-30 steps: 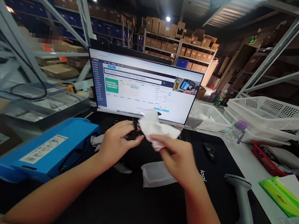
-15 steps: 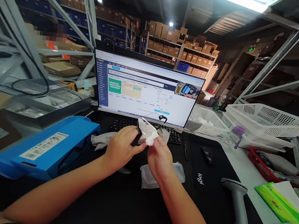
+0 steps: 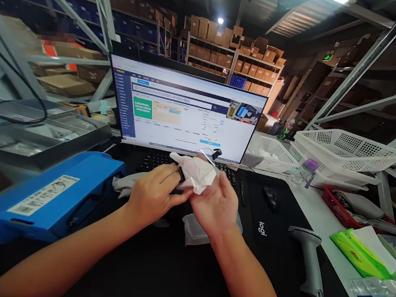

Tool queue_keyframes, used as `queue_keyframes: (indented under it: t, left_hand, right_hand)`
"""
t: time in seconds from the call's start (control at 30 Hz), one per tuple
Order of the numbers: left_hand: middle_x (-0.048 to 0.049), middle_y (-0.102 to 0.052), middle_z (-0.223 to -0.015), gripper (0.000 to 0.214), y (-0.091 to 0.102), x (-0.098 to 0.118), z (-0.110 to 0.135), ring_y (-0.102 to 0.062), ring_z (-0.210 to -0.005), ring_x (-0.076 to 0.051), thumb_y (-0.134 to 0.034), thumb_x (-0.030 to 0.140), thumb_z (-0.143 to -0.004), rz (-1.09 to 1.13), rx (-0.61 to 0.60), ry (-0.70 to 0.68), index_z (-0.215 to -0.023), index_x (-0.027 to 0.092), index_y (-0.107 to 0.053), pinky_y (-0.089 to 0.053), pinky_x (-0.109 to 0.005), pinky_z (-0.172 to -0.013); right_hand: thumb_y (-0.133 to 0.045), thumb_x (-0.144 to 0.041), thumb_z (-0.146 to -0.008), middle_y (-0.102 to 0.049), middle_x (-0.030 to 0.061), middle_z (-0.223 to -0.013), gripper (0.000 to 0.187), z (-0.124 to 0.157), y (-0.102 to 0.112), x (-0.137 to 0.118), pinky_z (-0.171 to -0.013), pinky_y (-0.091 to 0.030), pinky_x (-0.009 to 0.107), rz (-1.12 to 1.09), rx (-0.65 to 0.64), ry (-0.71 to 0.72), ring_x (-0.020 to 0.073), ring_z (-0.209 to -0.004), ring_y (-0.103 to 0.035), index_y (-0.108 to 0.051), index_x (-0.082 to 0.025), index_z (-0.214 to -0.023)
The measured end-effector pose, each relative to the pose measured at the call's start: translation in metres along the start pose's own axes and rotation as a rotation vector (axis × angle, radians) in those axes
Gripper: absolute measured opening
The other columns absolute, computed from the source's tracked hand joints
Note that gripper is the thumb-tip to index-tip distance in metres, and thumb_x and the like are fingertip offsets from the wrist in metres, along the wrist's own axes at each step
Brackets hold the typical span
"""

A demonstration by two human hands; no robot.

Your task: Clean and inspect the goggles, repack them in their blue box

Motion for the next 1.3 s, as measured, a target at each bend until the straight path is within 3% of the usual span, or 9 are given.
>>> queue_keyframes:
  t: [0.1, 0.23, 0.63, 0.83, 1.03, 1.13, 1.3]
  left_hand:
    - [-0.012, -0.081, -0.097, 0.035, 0.002, 0.008, 0.0, -0.076, -0.088, -0.023, -0.056, 0.042, -0.108, 0.005, 0.021, -0.051, -0.09, 0.017, -0.07, -0.065, -0.035, -0.081]
    - [-0.0119, -0.082, -0.113, 0.029, 0.005, 0.015, 0.001, -0.077, -0.095, -0.025, -0.062, 0.041, -0.105, -0.018, 0.03, -0.061, -0.093, 0.017, -0.072, -0.066, -0.037, -0.085]
    - [-0.0093, -0.08, -0.096, 0.035, 0.004, 0.009, 0.001, -0.072, -0.085, -0.02, -0.059, 0.043, -0.107, -0.026, 0.007, 0.006, -0.086, 0.018, -0.069, -0.055, -0.03, -0.065]
    - [-0.0109, -0.079, -0.094, 0.043, 0.019, -0.003, -0.001, -0.071, -0.083, -0.021, -0.051, 0.049, -0.11, -0.035, 0.066, 0.051, -0.085, 0.019, -0.068, -0.053, -0.03, -0.067]
    - [-0.0112, -0.08, -0.101, 0.039, 0.024, -0.017, 0.002, -0.075, -0.093, -0.022, -0.055, 0.052, -0.108, 0.039, 0.051, 0.125, -0.093, 0.02, -0.071, -0.057, -0.031, -0.076]
    - [-0.0097, -0.08, -0.099, 0.04, 0.018, -0.029, 0.002, -0.076, -0.094, -0.022, -0.055, 0.053, -0.108, 0.141, 0.028, 0.209, -0.093, 0.02, -0.071, -0.059, -0.031, -0.078]
    - [-0.0091, -0.081, -0.103, 0.048, 0.006, -0.044, 0.003, -0.076, -0.1, -0.023, -0.051, 0.063, -0.107, 0.318, -0.012, 0.328, -0.1, 0.02, -0.073, -0.06, -0.034, -0.086]
  right_hand:
    - [-0.049, -0.052, -0.101, -0.077, 0.0078, -0.136, 0.046, 0.0, 0.006, -0.012, -0.119, -0.048, 0.061, 0.007, 0.035, 0.032, 0.03, -0.141, -0.062, -0.074, -0.028, -0.132]
    - [-0.056, -0.048, -0.097, -0.079, 0.0066, -0.131, 0.037, 0.002, 0.012, -0.028, -0.12, -0.048, 0.061, 0.053, 0.06, 0.09, 0.0301, -0.138, -0.064, -0.078, -0.03, -0.12]
    - [-0.062, -0.035, -0.091, -0.082, 0.0081, -0.12, 0.034, 0.008, 0.02, -0.031, -0.116, -0.054, 0.059, 0.063, 0.124, 0.107, 0.0301, -0.128, -0.072, -0.078, -0.026, -0.12]
    - [-0.073, -0.036, -0.079, -0.082, 0.0106, -0.12, 0.039, 0.018, 0.003, -0.021, -0.112, -0.056, 0.06, 0.169, 0.044, 0.119, 0.0371, -0.132, -0.069, -0.081, -0.023, -0.115]
    - [-0.075, -0.032, -0.063, -0.084, 0.0109, -0.102, 0.037, 0.015, 0.009, -0.022, -0.11, -0.056, 0.061, 0.248, 0.031, 0.103, 0.0423, -0.128, -0.07, -0.085, -0.021, -0.097]
    - [-0.069, -0.031, -0.064, -0.084, 0.0096, -0.102, 0.036, 0.004, 0.014, -0.026, -0.111, -0.055, 0.062, 0.23, 0.029, 0.084, 0.0401, -0.126, -0.071, -0.083, -0.022, -0.096]
    - [-0.063, -0.03, -0.075, -0.083, 0.0078, -0.11, 0.046, -0.009, 0.025, -0.033, -0.111, -0.057, 0.059, 0.133, 0.052, 0.091, 0.0338, -0.123, -0.074, -0.078, -0.024, -0.118]
Point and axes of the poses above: each hand's wrist, its own z-axis away from the middle knuckle, its own y-axis out of the back of the hand, x = y × z, the point moved 10 cm from there along -z, towards the middle knuckle
